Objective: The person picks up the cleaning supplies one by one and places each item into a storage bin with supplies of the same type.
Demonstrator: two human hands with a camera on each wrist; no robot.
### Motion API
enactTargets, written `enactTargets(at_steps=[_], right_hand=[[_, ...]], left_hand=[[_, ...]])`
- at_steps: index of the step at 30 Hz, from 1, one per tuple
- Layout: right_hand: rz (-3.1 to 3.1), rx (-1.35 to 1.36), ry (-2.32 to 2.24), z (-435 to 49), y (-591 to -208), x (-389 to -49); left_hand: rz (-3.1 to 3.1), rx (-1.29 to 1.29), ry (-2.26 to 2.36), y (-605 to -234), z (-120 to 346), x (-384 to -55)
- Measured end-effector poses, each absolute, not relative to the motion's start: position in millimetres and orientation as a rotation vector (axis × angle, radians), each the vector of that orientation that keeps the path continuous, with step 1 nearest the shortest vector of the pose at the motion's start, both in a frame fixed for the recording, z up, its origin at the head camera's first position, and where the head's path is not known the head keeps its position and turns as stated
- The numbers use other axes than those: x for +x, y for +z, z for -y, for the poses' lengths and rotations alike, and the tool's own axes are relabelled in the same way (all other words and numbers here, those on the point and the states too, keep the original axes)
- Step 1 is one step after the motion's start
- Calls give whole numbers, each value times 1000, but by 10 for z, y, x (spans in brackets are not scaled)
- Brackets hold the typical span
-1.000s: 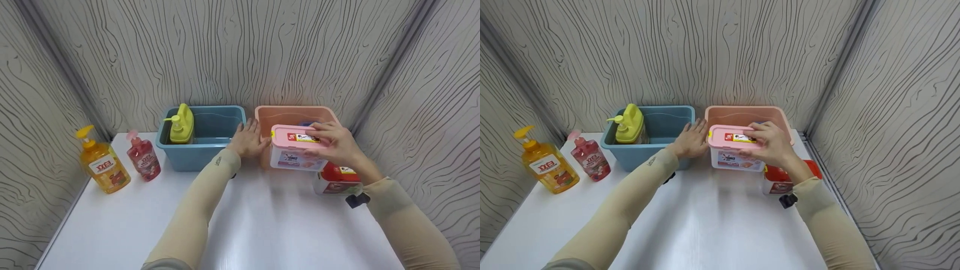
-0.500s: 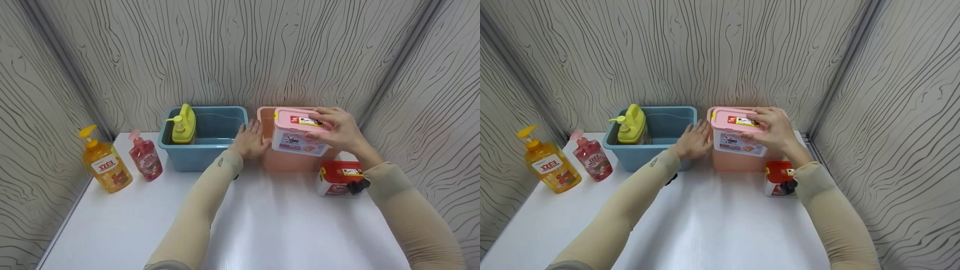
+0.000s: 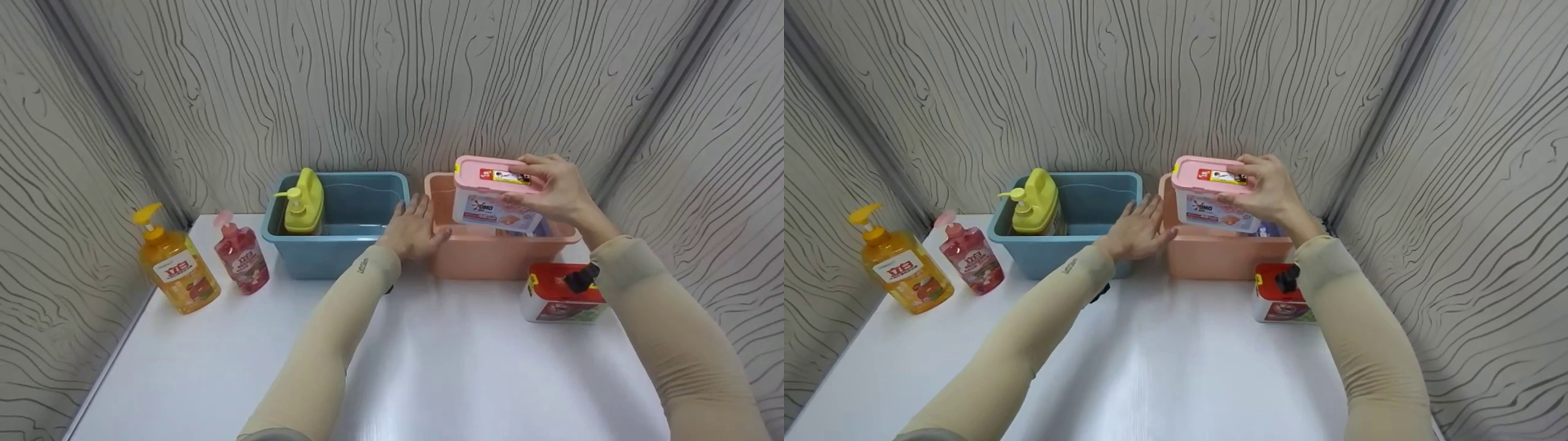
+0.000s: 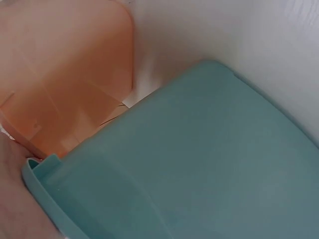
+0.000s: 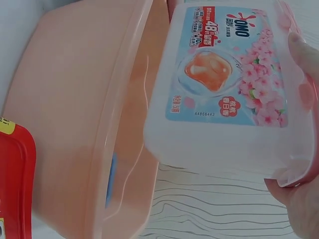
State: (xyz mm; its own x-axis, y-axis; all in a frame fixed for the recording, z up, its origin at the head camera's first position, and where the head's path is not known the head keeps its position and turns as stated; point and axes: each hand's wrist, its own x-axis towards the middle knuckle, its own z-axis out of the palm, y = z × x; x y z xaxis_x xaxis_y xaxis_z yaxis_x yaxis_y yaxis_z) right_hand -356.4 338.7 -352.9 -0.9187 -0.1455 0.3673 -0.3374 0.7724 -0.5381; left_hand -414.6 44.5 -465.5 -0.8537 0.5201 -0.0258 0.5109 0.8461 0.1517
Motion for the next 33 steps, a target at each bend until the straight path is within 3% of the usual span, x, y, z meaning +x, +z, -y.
enactTargets(at_steps=[14,33], right_hand=[[2749,251,944,-3349,-3696,-3889],[2802,273,972,-3352,-3922,-3851]], left_hand=[[-2961,810,218,-4673,-445,-4152],[-2964,793,263,-4657,-461,-4142]])
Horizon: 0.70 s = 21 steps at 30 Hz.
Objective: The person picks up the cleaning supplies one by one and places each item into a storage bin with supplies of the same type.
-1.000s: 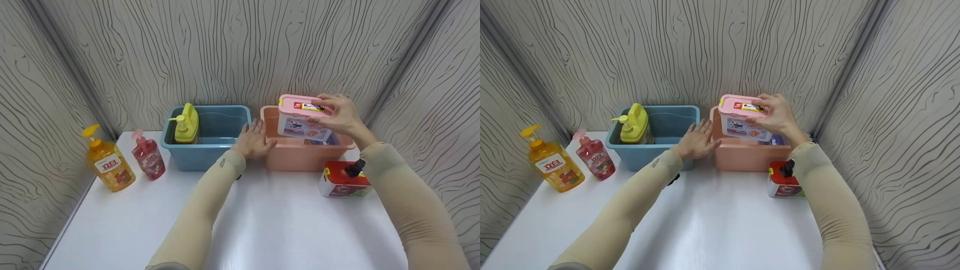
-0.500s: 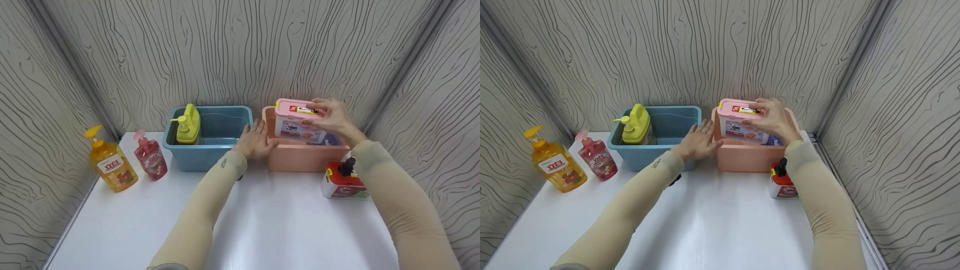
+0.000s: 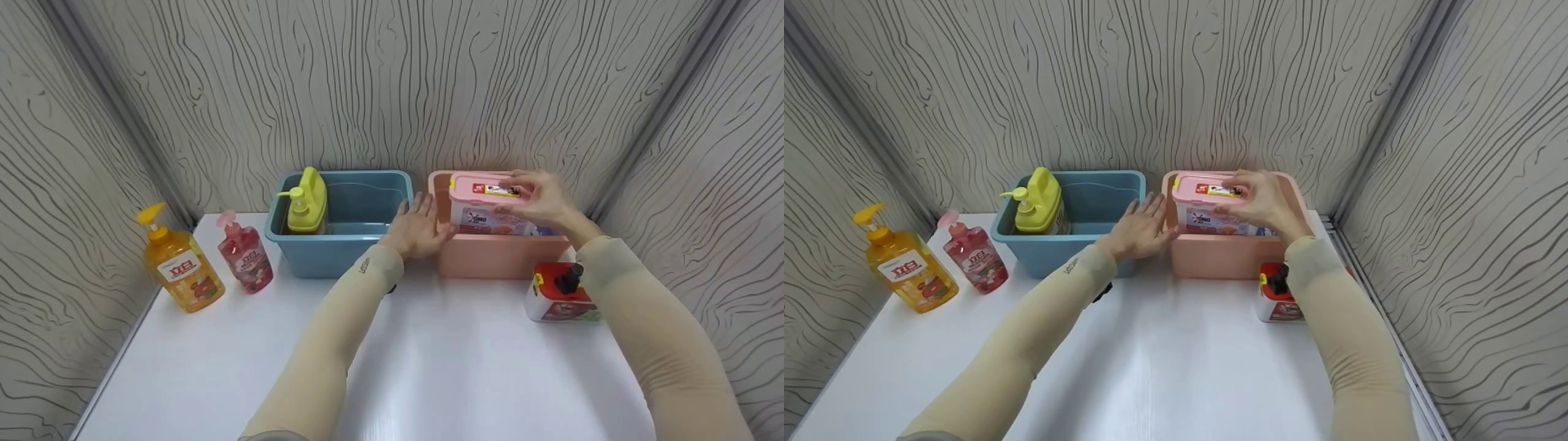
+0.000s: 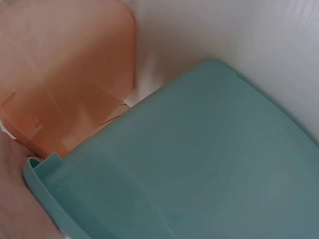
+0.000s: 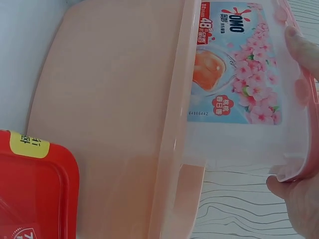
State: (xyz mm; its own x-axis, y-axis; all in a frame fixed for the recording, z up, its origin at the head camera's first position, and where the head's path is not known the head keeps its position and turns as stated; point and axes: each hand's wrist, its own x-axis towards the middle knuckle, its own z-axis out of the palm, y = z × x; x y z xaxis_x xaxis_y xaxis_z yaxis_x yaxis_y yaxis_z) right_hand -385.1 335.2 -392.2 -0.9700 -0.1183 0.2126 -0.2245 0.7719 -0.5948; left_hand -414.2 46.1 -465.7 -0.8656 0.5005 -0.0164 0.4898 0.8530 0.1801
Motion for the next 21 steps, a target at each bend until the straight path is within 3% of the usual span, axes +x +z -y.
enactTargets(at_steps=[21], right_hand=[[2960,396,478,-3401,-3799,-3796]], left_hand=[[-2951,798,273,-4643,-459,-4142]])
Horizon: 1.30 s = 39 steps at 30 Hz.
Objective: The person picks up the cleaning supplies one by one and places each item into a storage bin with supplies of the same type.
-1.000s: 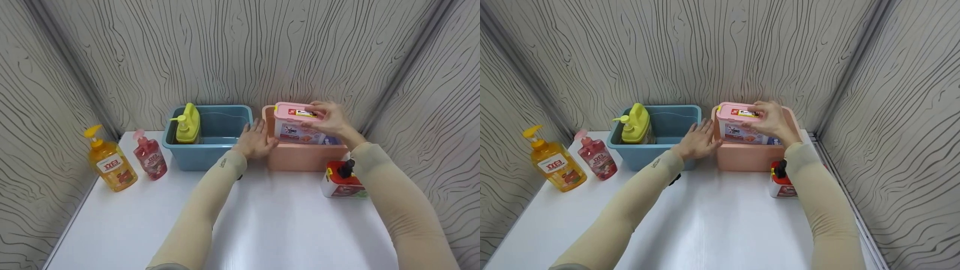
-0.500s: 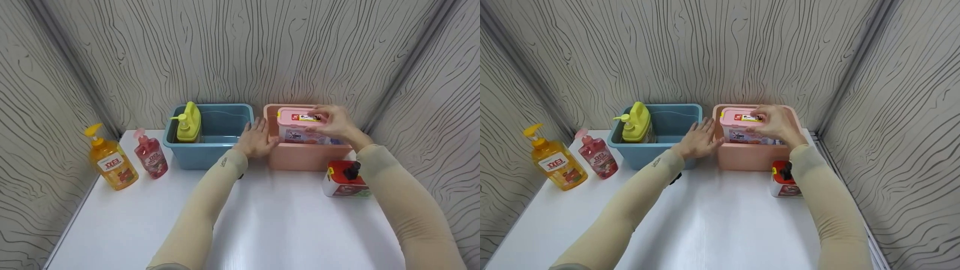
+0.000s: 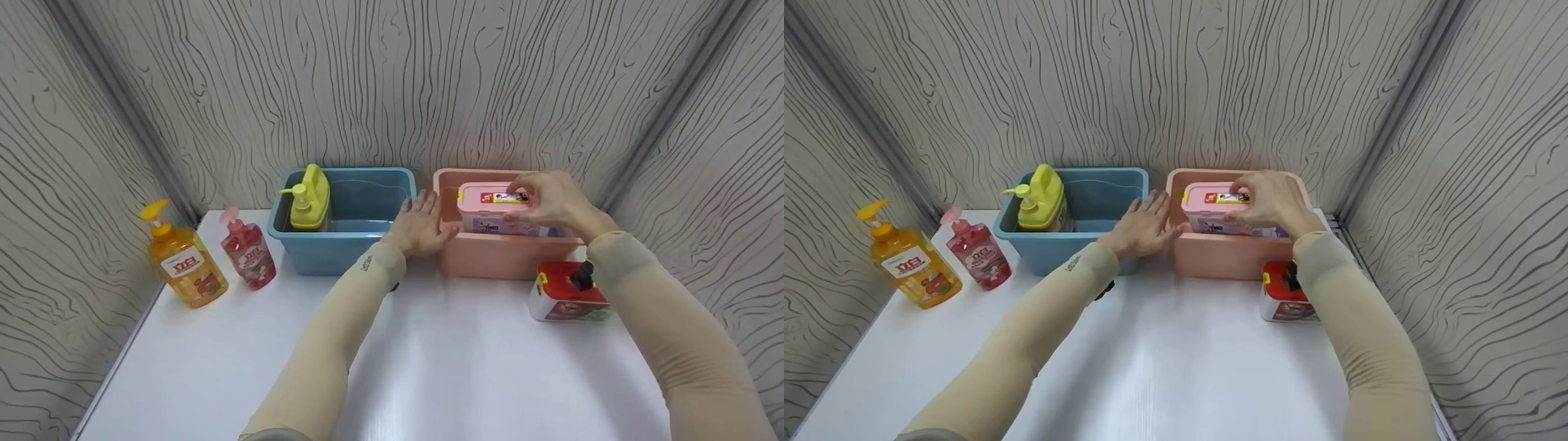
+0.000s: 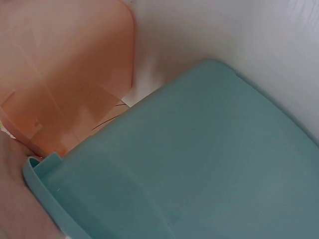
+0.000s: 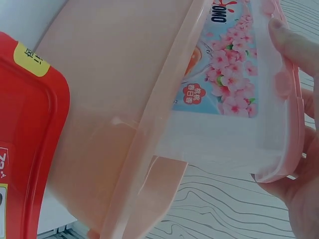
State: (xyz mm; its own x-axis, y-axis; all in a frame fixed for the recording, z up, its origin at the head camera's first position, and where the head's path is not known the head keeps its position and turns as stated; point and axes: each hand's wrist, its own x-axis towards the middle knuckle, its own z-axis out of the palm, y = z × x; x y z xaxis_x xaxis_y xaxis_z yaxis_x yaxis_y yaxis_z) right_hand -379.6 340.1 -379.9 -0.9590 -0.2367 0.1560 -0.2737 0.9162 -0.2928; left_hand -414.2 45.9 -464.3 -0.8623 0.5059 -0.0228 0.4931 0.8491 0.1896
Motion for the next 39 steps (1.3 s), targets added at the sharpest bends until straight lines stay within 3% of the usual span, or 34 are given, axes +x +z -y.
enactTargets(at_steps=[39], right_hand=[[2957,392,492,-3291,-3922,-4050]], left_hand=[[-2960,803,271,-4642,-454,-4143]])
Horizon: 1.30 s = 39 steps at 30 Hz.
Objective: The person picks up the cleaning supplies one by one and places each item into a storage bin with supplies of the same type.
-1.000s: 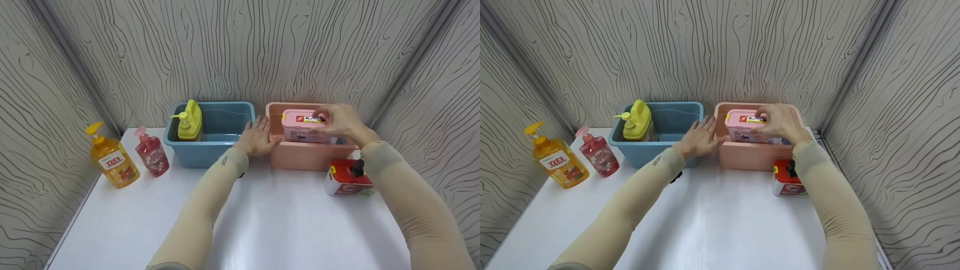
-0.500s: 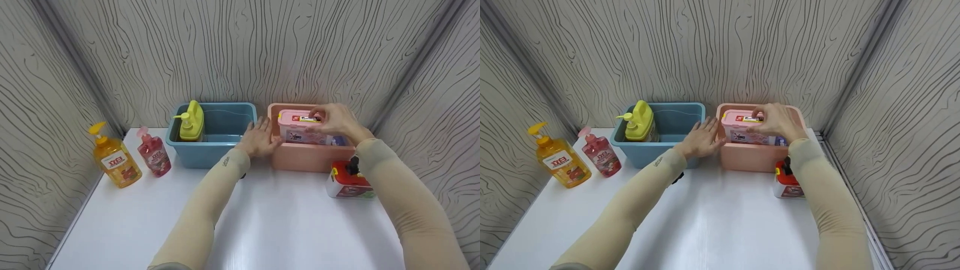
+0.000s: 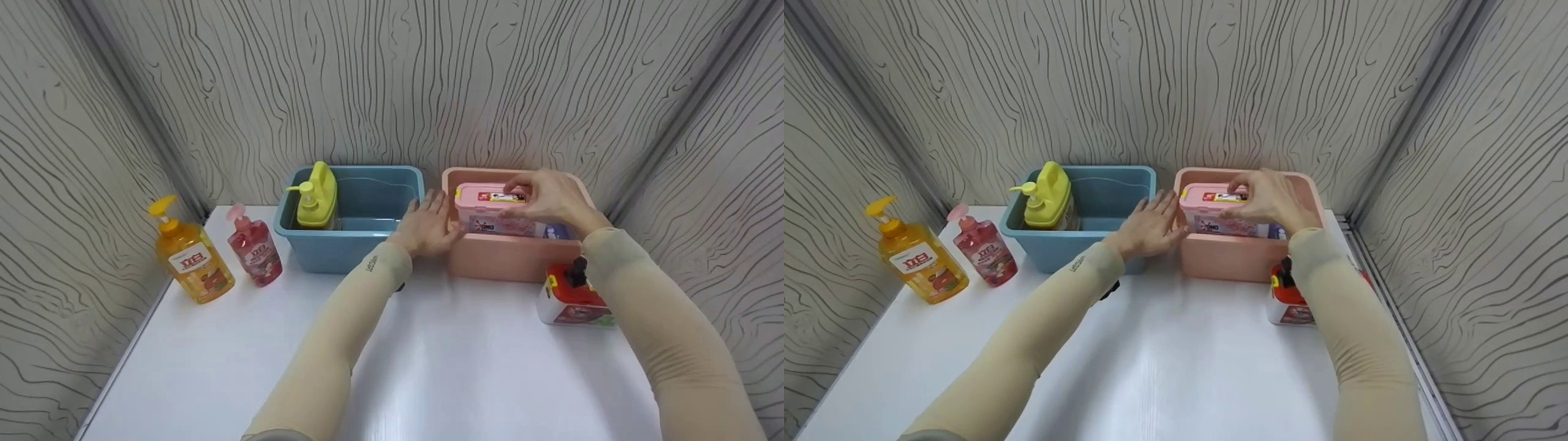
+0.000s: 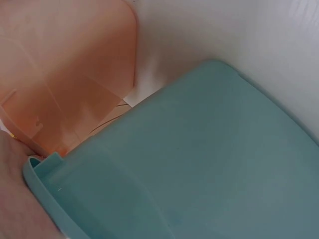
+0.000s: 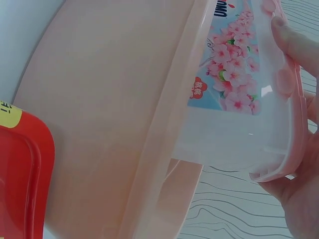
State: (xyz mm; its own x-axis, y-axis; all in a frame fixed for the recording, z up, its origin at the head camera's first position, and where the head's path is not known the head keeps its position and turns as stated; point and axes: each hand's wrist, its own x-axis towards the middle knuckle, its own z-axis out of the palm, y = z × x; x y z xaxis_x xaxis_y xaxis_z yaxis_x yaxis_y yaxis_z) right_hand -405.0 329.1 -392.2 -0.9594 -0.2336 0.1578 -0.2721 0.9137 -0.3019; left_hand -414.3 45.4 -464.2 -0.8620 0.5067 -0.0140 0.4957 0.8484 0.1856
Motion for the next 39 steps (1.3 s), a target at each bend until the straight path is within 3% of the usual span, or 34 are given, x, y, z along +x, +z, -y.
enactTargets(at_steps=[39], right_hand=[[2960,410,790,-3227,-4141,-4493]], left_hand=[[-2956,805,246,-4630,-447,-4157]])
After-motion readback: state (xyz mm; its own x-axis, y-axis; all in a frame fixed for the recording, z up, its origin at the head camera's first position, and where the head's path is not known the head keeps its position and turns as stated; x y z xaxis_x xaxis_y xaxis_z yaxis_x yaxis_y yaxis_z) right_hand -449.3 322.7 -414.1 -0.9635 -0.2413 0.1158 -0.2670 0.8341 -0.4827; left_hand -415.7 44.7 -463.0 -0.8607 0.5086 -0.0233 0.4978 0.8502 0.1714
